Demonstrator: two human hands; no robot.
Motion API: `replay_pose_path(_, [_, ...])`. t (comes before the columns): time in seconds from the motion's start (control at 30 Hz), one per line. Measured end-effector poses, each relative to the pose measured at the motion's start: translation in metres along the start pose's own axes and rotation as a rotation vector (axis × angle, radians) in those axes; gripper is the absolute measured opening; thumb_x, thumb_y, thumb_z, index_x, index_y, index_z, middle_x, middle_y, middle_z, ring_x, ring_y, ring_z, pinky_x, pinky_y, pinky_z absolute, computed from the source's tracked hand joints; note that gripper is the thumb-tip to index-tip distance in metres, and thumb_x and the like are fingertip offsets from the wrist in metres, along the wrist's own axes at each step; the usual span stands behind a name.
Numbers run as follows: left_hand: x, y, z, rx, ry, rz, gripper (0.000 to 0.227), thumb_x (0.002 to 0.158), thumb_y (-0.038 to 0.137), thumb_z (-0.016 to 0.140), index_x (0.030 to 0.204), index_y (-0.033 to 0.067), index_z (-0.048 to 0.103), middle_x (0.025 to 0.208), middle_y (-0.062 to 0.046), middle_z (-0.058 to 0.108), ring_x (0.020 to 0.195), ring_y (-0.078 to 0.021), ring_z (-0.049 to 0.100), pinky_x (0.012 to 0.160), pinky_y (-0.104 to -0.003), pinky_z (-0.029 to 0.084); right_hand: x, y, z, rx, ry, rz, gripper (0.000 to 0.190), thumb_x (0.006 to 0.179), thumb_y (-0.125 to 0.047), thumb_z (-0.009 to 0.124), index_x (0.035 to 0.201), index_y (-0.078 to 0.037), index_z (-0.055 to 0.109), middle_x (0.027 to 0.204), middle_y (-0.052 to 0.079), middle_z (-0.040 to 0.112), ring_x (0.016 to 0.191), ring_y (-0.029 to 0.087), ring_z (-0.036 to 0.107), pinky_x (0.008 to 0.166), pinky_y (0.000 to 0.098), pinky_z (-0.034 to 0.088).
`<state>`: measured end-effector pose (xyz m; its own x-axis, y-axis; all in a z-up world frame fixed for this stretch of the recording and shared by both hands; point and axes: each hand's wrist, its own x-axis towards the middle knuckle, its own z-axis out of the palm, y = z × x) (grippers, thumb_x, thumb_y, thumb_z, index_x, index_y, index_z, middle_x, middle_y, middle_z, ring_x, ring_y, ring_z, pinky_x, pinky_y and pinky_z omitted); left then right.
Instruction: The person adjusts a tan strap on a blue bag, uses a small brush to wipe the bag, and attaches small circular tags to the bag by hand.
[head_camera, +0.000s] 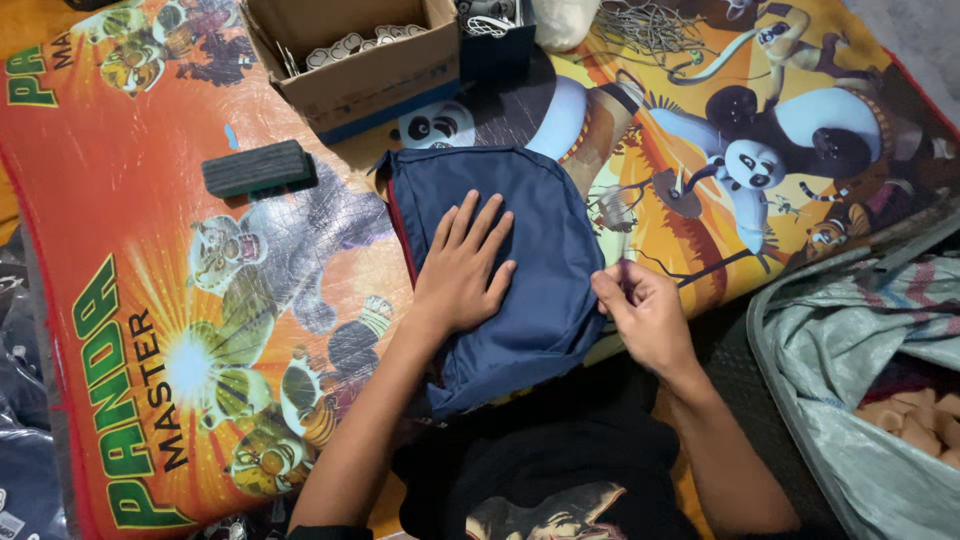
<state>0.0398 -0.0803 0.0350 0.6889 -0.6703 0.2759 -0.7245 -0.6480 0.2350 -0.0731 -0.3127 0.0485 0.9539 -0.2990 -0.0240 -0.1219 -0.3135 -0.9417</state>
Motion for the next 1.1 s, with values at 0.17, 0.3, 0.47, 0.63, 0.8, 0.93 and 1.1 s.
replay_pose_path(0.17, [0.000,0.001,0.001,0.012,0.019,-0.001,0.060,0.097,0.041,0.049,0.149,0.0107,0.048,0.160,-0.013,0.038,0.152,-0.0362,0.023,0.124,-0.049,0.015,-0.004,0.028,0.000,-0.128,-0.009,0.014,0.029,0.100,-0.020,0.065,0.073,-0.009,0.065,0.053,0.003,0.057,0.051,0.011,0.045,0.050,0.0253,0.037])
replay_pose_path(0.3, [0.000,0.003,-0.001,0.014,0.034,0.000,0.060,0.097,0.040,0.048,0.148,0.0095,0.048,0.160,-0.014,0.037,0.152,-0.0367,0.023,0.124,-0.049,0.014,-0.005,0.002,0.005,-0.452,-0.028,0.191,0.035,0.092,-0.038,0.072,0.080,-0.006,0.068,0.062,0.012,0.064,0.060,0.030,0.062,0.063,0.0406,0.049])
replay_pose_path(0.47, [0.000,0.003,0.001,0.020,0.042,-0.014,0.060,0.098,0.040,0.047,0.149,0.0092,0.048,0.161,-0.014,0.035,0.152,-0.0368,0.022,0.124,-0.049,0.014,0.005,0.021,0.016,-0.205,-0.030,0.103,0.027,0.098,-0.030,0.065,0.086,-0.007,0.067,0.066,0.008,0.062,0.065,0.021,0.057,0.063,0.0338,0.048])
replay_pose_path(0.63, [0.000,0.001,0.000,0.000,0.050,-0.020,0.058,0.099,0.040,0.047,0.149,0.0101,0.048,0.161,-0.015,0.036,0.152,-0.0365,0.023,0.124,-0.049,0.015,0.000,0.024,0.024,0.425,0.043,0.119,0.025,0.107,-0.022,0.053,0.086,-0.009,0.055,0.045,-0.009,0.036,0.034,0.001,0.026,0.036,0.0142,0.021])
replay_pose_path(0.8, [0.005,-0.004,0.008,-0.070,0.331,0.147,0.042,0.080,0.026,0.073,0.119,0.0117,0.063,0.127,-0.012,0.057,0.130,-0.0375,0.050,0.108,-0.049,0.039,0.000,0.029,0.017,0.197,-0.001,0.022,0.029,0.106,-0.023,0.057,0.081,-0.010,0.061,0.042,-0.006,0.042,0.037,0.000,0.029,0.038,0.0152,0.022])
replay_pose_path(0.93, [-0.004,0.057,-0.028,-0.451,0.083,0.076,0.025,0.085,0.045,0.066,0.086,0.0211,0.060,0.075,-0.001,0.060,0.077,-0.0279,0.066,0.070,-0.043,0.049,-0.001,0.035,0.018,0.260,-0.003,0.054,0.025,0.104,-0.020,0.059,0.082,-0.008,0.062,0.043,-0.006,0.041,0.038,0.000,0.029,0.038,0.0142,0.023])
replay_pose_path(1.1, [-0.006,0.085,-0.030,-0.425,-0.214,0.017,0.022,0.089,0.034,0.055,0.079,0.0159,0.050,0.066,-0.005,0.055,0.064,-0.0367,0.066,0.060,-0.046,0.048,-0.017,0.023,0.017,0.153,0.099,0.013,0.019,0.093,-0.015,0.074,0.105,-0.003,0.065,0.082,0.003,0.065,0.068,0.005,0.056,0.065,0.0181,0.050])
